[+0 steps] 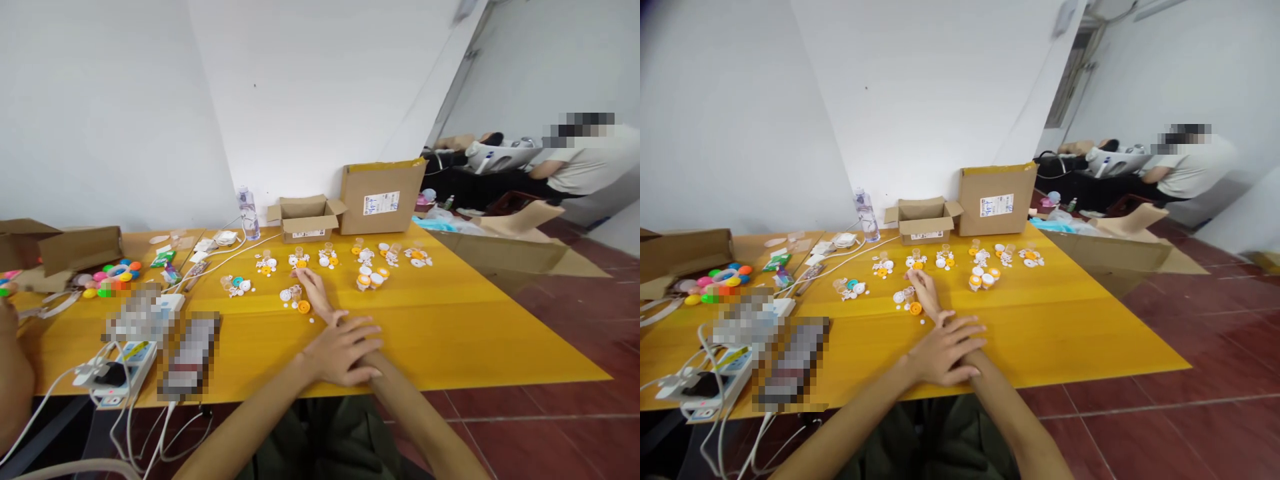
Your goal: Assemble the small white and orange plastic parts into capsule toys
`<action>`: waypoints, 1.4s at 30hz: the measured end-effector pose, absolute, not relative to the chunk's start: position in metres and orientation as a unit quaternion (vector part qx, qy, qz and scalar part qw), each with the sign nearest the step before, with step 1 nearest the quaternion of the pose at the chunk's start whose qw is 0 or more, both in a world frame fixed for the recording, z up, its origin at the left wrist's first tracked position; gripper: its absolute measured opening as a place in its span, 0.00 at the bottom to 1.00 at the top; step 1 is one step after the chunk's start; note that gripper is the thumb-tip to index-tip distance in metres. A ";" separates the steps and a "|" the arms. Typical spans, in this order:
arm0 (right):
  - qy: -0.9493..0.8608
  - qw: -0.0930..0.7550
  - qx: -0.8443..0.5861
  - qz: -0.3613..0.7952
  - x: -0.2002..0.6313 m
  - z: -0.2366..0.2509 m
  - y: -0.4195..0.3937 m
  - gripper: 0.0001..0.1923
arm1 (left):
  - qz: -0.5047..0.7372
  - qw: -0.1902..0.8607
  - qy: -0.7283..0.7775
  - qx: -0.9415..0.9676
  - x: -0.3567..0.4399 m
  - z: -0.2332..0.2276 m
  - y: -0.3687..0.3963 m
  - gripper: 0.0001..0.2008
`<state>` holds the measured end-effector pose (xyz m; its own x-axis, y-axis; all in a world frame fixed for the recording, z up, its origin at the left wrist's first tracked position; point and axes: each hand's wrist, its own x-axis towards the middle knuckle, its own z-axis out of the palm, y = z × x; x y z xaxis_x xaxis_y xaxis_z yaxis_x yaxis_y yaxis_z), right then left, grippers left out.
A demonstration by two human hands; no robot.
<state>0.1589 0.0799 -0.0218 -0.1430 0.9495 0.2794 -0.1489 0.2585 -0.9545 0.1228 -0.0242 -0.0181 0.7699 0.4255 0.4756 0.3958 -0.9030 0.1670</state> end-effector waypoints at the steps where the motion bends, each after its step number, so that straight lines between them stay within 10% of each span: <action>1: -0.564 0.555 -0.353 0.500 0.159 -0.022 0.081 0.23 | 0.269 0.033 0.251 0.929 0.117 -0.016 -0.020 0.23; 42: -0.136 0.685 -0.195 0.689 0.174 -0.043 0.117 0.19 | 0.414 0.205 0.432 0.775 0.187 -0.021 -0.076 0.11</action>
<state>0.1741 0.1173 -0.0431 0.0146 0.9966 -0.0815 -0.8902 -0.0242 -0.4549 0.1867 -0.0758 -0.0209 0.2843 0.8382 0.4654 0.4991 -0.5438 0.6746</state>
